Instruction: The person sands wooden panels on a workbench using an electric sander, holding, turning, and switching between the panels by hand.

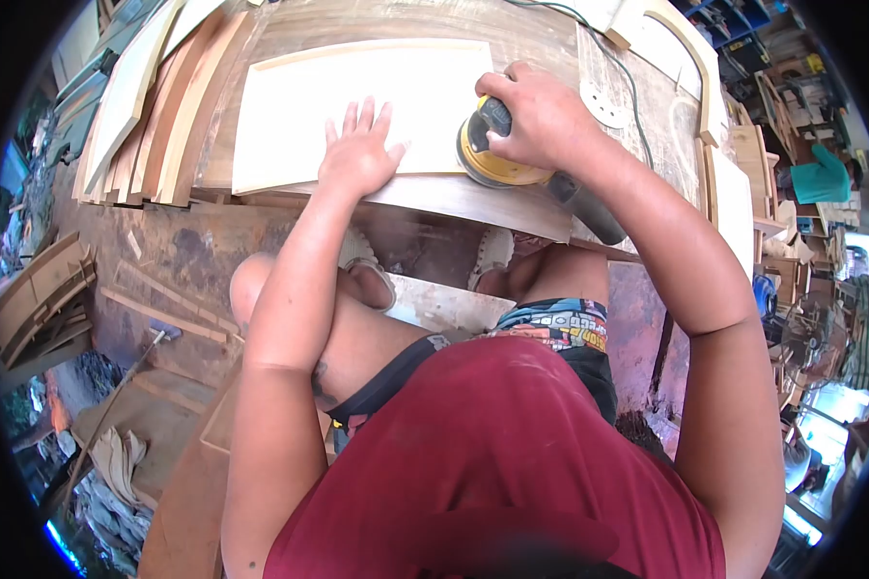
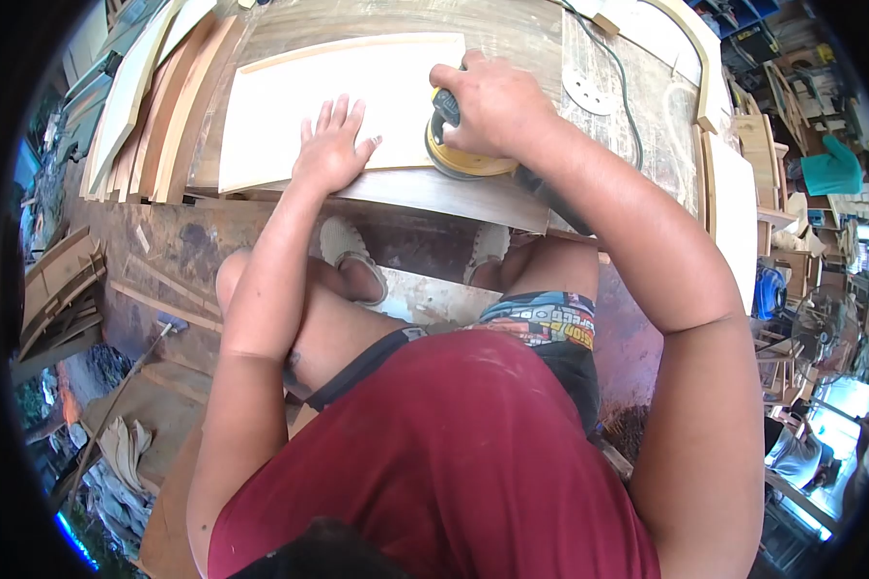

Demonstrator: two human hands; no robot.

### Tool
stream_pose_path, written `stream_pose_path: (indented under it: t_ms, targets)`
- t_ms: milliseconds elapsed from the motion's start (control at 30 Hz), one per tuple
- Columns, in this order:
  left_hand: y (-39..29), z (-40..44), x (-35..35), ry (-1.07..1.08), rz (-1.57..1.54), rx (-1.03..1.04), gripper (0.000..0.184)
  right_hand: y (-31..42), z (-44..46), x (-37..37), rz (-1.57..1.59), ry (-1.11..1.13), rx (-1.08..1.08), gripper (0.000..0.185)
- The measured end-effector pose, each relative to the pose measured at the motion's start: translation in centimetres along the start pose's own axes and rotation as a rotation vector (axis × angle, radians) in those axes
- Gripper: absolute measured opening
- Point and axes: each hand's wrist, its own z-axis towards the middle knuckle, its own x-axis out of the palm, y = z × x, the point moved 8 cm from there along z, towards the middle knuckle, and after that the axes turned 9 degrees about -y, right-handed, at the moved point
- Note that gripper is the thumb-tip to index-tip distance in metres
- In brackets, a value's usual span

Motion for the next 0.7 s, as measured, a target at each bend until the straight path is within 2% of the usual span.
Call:
stream_pose_path:
  t_ms: [300,433,500,700]
  targets:
    - [0.4,0.3,0.2,-0.061,-0.016,0.047,0.066,5.2,-0.1,-0.5,0.115,-0.112,-0.09,0.051]
    - [0.5,0.3,0.1,-0.055,-0.026,0.049,0.065,5.3,-0.1,-0.7,0.125,-0.098,-0.103,0.051]
    - [0.5,0.3,0.1,-0.053,-0.033,0.046,0.064,5.1,-0.8,-0.7,0.106,0.017,-0.095,0.054]
    - [0.4,0.5,0.1,-0.038,-0.013,0.041,0.066,3.6,-2.3,-0.7,0.086,-0.002,-0.082,0.055]
